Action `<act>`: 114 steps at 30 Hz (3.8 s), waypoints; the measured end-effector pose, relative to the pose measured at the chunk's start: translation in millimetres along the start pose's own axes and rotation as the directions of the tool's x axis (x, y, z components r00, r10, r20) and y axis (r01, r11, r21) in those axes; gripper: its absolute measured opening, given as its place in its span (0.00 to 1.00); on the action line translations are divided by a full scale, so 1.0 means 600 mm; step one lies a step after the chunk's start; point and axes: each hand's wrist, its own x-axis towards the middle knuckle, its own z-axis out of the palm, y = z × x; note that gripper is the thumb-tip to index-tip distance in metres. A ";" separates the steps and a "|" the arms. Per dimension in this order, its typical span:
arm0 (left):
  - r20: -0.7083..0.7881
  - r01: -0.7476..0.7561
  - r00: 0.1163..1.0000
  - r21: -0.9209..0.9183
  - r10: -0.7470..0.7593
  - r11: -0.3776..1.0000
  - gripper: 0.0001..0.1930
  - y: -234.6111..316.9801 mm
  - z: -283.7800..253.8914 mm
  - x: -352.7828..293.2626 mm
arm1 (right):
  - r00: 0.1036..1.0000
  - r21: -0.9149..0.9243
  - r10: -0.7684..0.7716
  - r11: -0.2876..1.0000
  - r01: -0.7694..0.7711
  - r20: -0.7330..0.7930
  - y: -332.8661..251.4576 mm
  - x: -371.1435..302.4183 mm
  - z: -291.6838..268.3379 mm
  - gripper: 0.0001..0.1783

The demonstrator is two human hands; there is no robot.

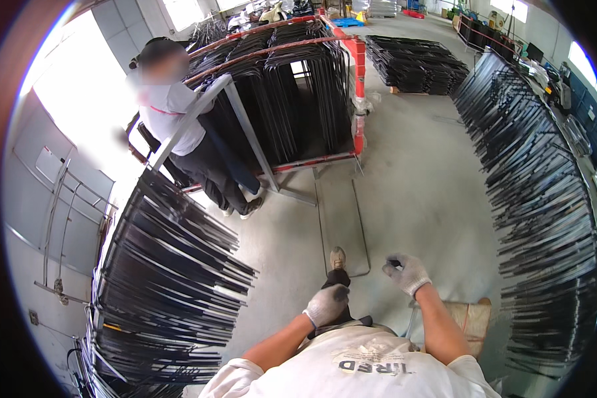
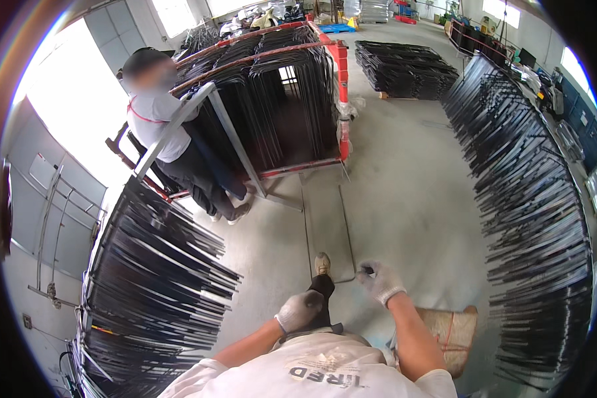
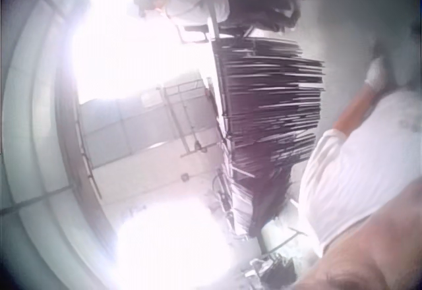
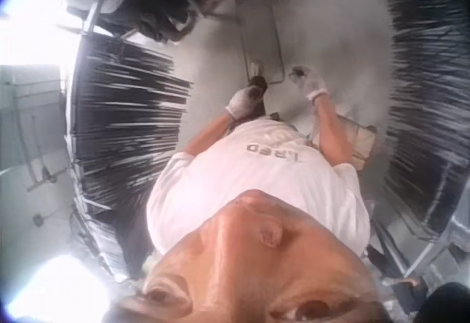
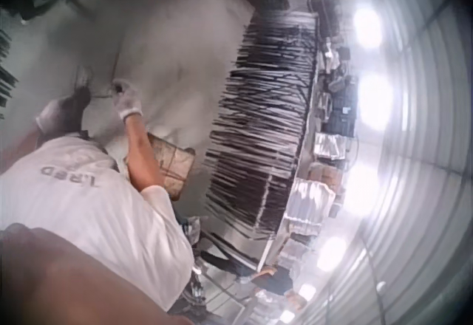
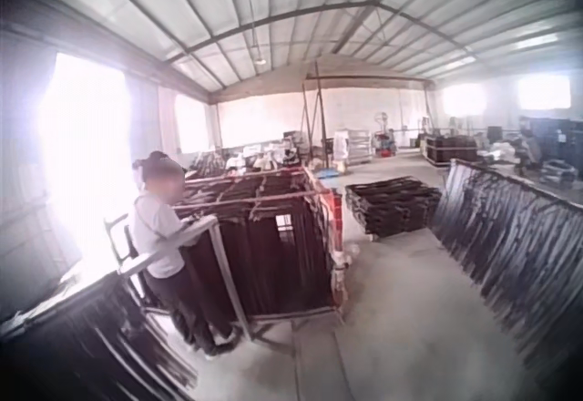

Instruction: The person repeatedly feeds bundles of long black metal rods into a bending machine, bends them, and stacks the finished pieces on a nearby rack. The worker wears gloves and handles the rods by hand, moving between the machine and the rack throughout the clip.

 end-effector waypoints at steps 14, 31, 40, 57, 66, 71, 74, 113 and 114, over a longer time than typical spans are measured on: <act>-0.471 -0.126 0.877 -0.030 0.097 0.992 0.15 0.012 -0.588 0.795 | 0.955 0.217 0.045 0.976 0.020 -0.293 -0.057 0.761 -0.274 0.22; -0.524 0.167 0.526 -0.709 -0.670 0.685 0.11 -0.131 -0.444 1.098 | 0.867 -0.399 -0.475 0.831 0.387 -0.149 -0.428 1.892 -0.629 0.31; -0.437 0.559 0.464 -0.530 -0.770 0.638 0.22 0.085 -0.385 1.228 | 0.939 -0.457 -0.275 0.821 0.341 0.206 -0.418 2.242 -0.574 0.30; -0.540 0.196 0.558 -0.652 -0.630 0.733 0.18 0.062 -0.570 1.393 | 0.896 -0.200 -0.383 0.882 0.427 0.223 -0.571 1.887 -0.733 0.21; -0.551 -0.473 0.703 -0.834 -0.449 0.284 0.22 0.058 -0.821 1.529 | 0.920 -0.014 -0.350 0.934 0.358 0.176 -0.484 1.721 -0.694 0.13; -0.460 -0.507 0.783 -0.862 -0.419 -0.001 0.26 0.072 -0.890 1.590 | 0.946 -0.015 -0.292 0.955 0.297 0.142 -0.466 1.671 -0.665 0.14; -0.459 -0.537 0.806 -0.832 -0.373 -0.136 0.24 0.099 -0.911 1.608 | 0.942 -0.076 -0.304 0.946 0.317 0.144 -0.468 1.657 -0.652 0.14; -0.287 0.395 0.444 -0.787 -0.849 0.473 0.19 -0.127 -0.406 1.365 | 0.933 0.050 -0.332 0.943 0.328 0.138 -0.219 2.029 -0.638 0.25; -0.252 0.362 0.442 -0.828 -0.861 0.428 0.19 -0.125 -0.411 1.366 | 0.935 0.051 -0.325 0.946 0.322 0.138 -0.219 2.026 -0.638 0.26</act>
